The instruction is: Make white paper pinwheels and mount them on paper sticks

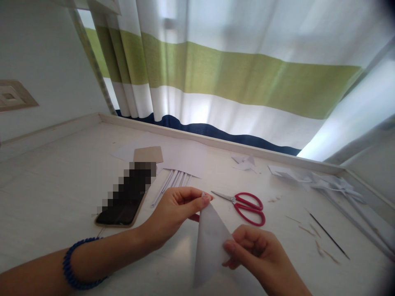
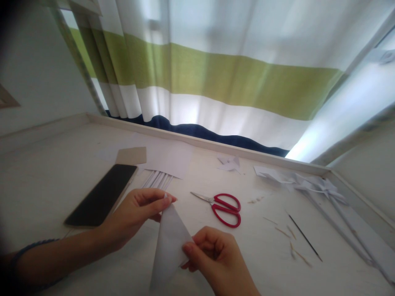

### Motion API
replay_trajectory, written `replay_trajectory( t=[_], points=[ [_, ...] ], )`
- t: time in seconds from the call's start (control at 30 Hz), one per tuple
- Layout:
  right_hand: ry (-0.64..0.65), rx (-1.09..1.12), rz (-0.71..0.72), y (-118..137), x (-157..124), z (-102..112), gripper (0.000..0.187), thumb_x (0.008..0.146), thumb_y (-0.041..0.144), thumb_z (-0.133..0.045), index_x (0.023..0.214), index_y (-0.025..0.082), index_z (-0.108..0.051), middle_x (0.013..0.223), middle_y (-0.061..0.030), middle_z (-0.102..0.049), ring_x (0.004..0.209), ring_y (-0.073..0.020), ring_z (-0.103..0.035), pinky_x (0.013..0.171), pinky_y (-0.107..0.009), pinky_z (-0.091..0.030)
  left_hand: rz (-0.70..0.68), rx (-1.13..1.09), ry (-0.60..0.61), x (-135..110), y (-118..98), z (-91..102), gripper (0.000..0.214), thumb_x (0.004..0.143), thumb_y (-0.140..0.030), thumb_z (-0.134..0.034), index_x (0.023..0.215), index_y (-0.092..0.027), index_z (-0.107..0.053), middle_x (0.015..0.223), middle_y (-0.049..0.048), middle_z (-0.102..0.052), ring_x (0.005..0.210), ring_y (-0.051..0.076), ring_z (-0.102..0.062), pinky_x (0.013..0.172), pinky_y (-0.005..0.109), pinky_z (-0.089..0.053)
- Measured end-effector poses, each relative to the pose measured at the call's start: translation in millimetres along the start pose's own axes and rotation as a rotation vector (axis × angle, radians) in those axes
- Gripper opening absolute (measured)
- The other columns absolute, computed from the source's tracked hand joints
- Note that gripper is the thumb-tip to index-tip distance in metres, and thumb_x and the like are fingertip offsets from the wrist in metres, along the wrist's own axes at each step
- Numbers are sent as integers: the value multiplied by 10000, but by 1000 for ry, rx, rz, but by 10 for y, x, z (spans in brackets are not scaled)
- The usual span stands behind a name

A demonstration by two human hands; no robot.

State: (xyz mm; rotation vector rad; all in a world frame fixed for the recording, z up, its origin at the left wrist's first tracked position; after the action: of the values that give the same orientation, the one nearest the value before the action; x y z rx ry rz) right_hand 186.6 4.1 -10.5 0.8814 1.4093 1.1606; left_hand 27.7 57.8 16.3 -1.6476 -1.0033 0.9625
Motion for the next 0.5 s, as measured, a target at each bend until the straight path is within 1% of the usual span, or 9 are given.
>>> replay_trajectory(
  t=[0.2, 0.33, 0.5],
  points=[
    [11, 22, -15, -22, 5, -4, 236, 647, 346, -678, 574, 150, -570, 508, 4, -639, 481, -112, -607, 467, -173, -460, -14, -22, -4, 27, -11, 10, 159, 745, -289, -574, 758, -174, -682, 650, -15, -612, 613, 86, -546, 537, 161, -474],
    [22, 60, -15, -40, 7, -6, 212, 656, 311, -679, 574, 149, -569, 513, 7, -647, 479, -96, -604, 470, -153, -456, -23, 1, -20, 25, -11, 21, 164, 747, -292, -571, 764, -175, -684, 654, -11, -614, 617, 88, -549, 533, 157, -472],
    [27, 41, -23, -36, 0, -14, 207, 667, 311, -669, 579, 146, -580, 502, -1, -650, 475, -99, -603, 472, -157, -455, -39, 44, -41, 9, -17, 29, 169, 744, -296, -571, 762, -170, -682, 649, -9, -614, 614, 90, -550, 532, 156, -470]
  ],
)
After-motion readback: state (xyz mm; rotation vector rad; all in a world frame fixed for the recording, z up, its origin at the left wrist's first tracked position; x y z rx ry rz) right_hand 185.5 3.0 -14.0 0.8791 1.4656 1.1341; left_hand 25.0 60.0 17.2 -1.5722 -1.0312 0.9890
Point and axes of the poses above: each hand's wrist, its own x-axis towards the middle knuckle, its own z-axis out of the back of the hand, y = z × x, the point moved 4 cm from there along x, towards the middle knuckle
